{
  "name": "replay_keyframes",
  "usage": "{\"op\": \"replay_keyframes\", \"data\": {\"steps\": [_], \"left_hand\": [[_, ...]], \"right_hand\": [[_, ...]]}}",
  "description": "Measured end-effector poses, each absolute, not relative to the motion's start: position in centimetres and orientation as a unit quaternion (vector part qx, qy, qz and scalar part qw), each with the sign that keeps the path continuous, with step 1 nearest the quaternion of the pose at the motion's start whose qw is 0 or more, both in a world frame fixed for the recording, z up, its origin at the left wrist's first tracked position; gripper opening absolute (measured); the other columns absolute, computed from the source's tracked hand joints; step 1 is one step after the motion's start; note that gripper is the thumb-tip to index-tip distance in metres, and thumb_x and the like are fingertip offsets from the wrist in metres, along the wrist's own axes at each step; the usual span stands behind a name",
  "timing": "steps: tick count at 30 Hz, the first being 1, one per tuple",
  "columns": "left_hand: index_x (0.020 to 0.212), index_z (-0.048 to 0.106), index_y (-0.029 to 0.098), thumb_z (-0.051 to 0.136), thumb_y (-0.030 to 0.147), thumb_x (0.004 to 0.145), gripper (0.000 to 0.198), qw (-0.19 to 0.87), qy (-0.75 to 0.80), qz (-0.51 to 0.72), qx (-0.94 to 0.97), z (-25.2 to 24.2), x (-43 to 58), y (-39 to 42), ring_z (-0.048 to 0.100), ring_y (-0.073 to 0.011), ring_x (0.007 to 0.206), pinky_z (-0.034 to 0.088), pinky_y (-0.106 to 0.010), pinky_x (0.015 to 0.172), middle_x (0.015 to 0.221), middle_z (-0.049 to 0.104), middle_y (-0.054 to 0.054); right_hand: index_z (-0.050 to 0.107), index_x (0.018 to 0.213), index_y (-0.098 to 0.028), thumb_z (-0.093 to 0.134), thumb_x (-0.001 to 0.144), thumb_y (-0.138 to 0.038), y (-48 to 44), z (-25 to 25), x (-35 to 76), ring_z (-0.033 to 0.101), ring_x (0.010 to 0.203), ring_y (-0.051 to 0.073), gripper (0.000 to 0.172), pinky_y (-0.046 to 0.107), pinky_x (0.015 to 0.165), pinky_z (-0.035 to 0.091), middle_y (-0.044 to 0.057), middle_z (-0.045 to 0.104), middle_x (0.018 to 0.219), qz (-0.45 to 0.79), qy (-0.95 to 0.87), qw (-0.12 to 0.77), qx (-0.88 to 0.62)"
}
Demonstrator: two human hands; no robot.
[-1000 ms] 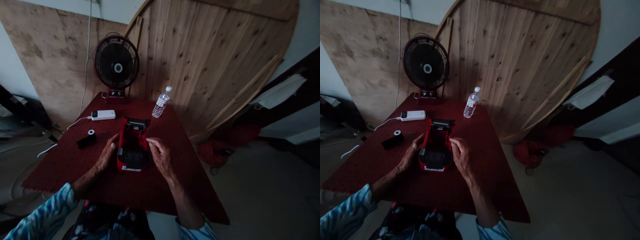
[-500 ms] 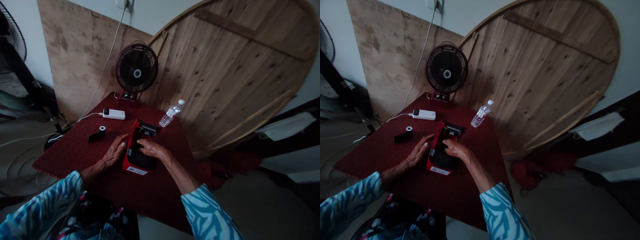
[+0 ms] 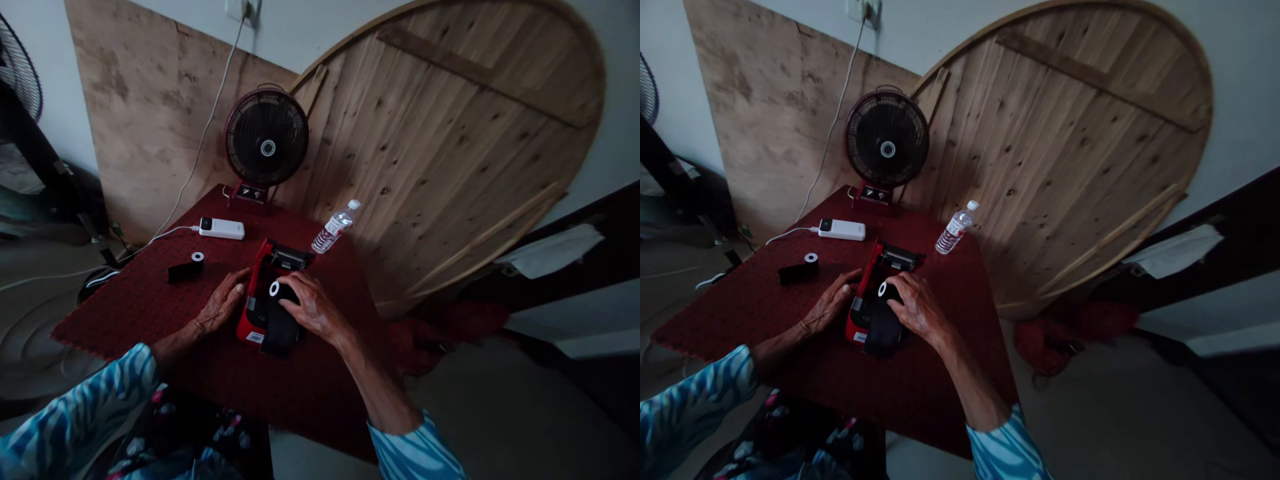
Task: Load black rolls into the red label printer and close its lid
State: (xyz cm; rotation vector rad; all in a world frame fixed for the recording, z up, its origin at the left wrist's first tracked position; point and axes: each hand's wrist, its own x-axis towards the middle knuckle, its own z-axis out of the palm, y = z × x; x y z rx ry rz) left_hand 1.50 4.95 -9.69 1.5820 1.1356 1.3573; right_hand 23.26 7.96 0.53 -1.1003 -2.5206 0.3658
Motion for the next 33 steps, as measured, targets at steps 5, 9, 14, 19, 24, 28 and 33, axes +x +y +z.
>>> {"op": "replay_keyframes", "data": {"steps": [5,9,14,19,24,28,33], "left_hand": [[0.137,0.052,0.021,0.039,0.058,0.095,0.057,0.389,0.440,0.538,0.604,-9.5,1.5,5.0,0.049,-0.0302,0.130,0.034,-0.045,0.113,0.139,0.055,-0.011],[0.137,0.052,0.021,0.039,0.058,0.095,0.057,0.390,0.437,0.537,0.607,-9.6,1.4,5.1,0.050,-0.0306,0.129,0.035,-0.046,0.112,0.137,0.057,-0.012],[0.139,0.049,0.018,0.035,0.056,0.097,0.058,0.364,0.454,0.528,0.618,-9.9,1.3,5.3,0.050,-0.0308,0.129,0.037,-0.047,0.110,0.138,0.055,-0.014],[0.135,0.053,0.022,0.041,0.052,0.096,0.050,0.291,0.473,0.520,0.649,-9.4,1.4,5.0,0.053,-0.0285,0.123,0.042,-0.045,0.106,0.132,0.058,-0.011],[0.129,0.057,0.027,0.053,0.044,0.093,0.041,0.205,0.499,0.555,0.633,-8.0,-0.6,3.9,0.051,-0.0273,0.126,0.039,-0.043,0.109,0.133,0.056,-0.008],[0.122,0.061,0.025,0.054,0.047,0.091,0.039,0.118,0.572,0.612,0.533,-6.9,-6.1,3.7,0.055,-0.0268,0.121,0.043,-0.044,0.106,0.130,0.059,-0.008],[0.110,0.067,0.019,0.056,0.054,0.087,0.043,0.163,0.633,0.566,0.503,-6.6,-12.6,5.6,0.062,-0.0290,0.110,0.043,-0.050,0.105,0.110,0.070,-0.007]], "right_hand": [[0.060,0.109,-0.022,0.062,0.081,-0.029,7.1,-0.8,28.1,0.063,0.100,0.022,0.029,0.040,0.092,0.049,0.007,0.068,0.106,0.180,-0.747,0.418,-0.486],[0.053,0.121,-0.020,0.068,0.070,-0.044,9.7,-5.6,31.9,0.062,0.110,0.025,0.058,0.044,0.098,0.047,0.011,0.064,0.121,0.258,-0.602,0.519,-0.550],[0.060,0.109,-0.018,0.063,0.064,-0.050,11.9,-11.8,33.5,0.060,0.112,0.030,0.056,0.051,0.102,0.044,0.014,0.065,0.118,0.229,-0.587,0.507,-0.589],[0.058,0.115,-0.019,0.060,0.067,-0.051,11.9,-14.5,33.7,0.059,0.114,0.031,0.057,0.054,0.101,0.044,0.013,0.065,0.119,0.229,-0.582,0.516,-0.585],[0.055,0.126,-0.018,0.060,0.065,-0.052,12.1,-14.8,34.2,0.051,0.127,0.035,0.070,0.057,0.108,0.037,0.016,0.058,0.133,0.241,-0.591,0.514,-0.574],[0.049,0.136,-0.017,0.060,0.068,-0.053,11.5,-14.4,34.8,0.049,0.131,0.033,0.078,0.052,0.111,0.037,0.016,0.051,0.143,0.270,-0.600,0.506,-0.558],[0.047,0.139,-0.023,0.064,0.072,-0.049,10.8,-14.0,35.4,0.055,0.125,0.031,0.075,0.049,0.104,0.046,0.013,0.055,0.140,0.356,-0.572,0.491,-0.553]]}}
